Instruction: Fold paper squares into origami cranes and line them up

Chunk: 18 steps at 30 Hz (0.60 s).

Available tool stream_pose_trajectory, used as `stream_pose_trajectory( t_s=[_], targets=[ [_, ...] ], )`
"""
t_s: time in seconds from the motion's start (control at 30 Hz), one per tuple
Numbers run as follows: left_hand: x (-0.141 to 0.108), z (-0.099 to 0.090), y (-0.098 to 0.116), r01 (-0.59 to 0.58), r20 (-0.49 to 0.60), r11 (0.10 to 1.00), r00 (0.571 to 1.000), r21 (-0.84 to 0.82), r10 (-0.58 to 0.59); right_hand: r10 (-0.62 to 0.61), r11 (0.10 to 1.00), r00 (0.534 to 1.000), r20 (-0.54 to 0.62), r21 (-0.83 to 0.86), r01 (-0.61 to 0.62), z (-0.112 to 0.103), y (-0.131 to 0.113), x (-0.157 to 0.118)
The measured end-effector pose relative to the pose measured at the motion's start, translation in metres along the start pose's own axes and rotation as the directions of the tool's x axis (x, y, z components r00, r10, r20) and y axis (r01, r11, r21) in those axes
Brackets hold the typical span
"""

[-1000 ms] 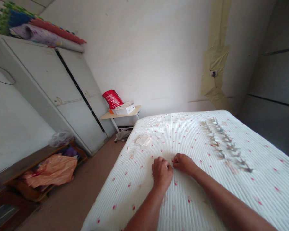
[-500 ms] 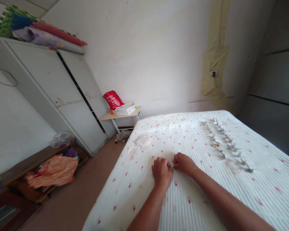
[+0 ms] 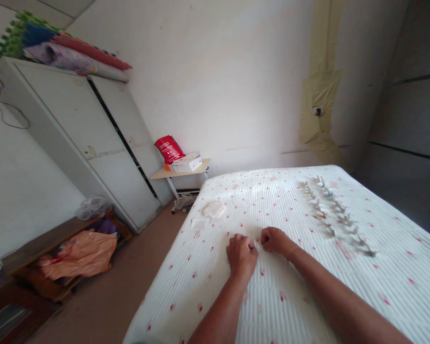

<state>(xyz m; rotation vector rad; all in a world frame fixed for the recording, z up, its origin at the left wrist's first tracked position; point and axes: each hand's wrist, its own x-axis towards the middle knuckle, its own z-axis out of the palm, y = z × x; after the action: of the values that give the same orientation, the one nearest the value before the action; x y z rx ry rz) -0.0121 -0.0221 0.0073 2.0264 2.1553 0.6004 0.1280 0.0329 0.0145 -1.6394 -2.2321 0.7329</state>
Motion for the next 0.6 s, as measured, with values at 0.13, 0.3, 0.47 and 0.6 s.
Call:
stream_pose_trajectory(
  t_s=[0.13, 0.3, 0.47, 0.6],
  targets=[
    [0.000, -0.001, 0.001, 0.004, 0.014, 1.000, 1.000, -0.004, -0.004, 0.017, 0.999, 0.999, 0.036, 0.040, -0.018, 0.000, 0.004, 0.000],
    [-0.001, -0.004, 0.005, 0.022, 0.036, 1.000, 0.999, 0.009, -0.022, 0.052, 0.996, 0.994, -0.092, -0.067, -0.059, 0.005, -0.006, -0.005],
    [-0.001, -0.007, 0.007, 0.035, 0.045, 0.999, 0.998, 0.026, -0.036, 0.040, 0.987, 0.994, -0.101, -0.150, -0.055, 0.006, -0.016, -0.011],
    [0.001, -0.007, 0.005, 0.037, 0.063, 0.999, 0.997, 0.019, -0.038, 0.050, 0.985, 0.996, -0.075, -0.158, -0.061, 0.003, -0.017, -0.011]
  ],
)
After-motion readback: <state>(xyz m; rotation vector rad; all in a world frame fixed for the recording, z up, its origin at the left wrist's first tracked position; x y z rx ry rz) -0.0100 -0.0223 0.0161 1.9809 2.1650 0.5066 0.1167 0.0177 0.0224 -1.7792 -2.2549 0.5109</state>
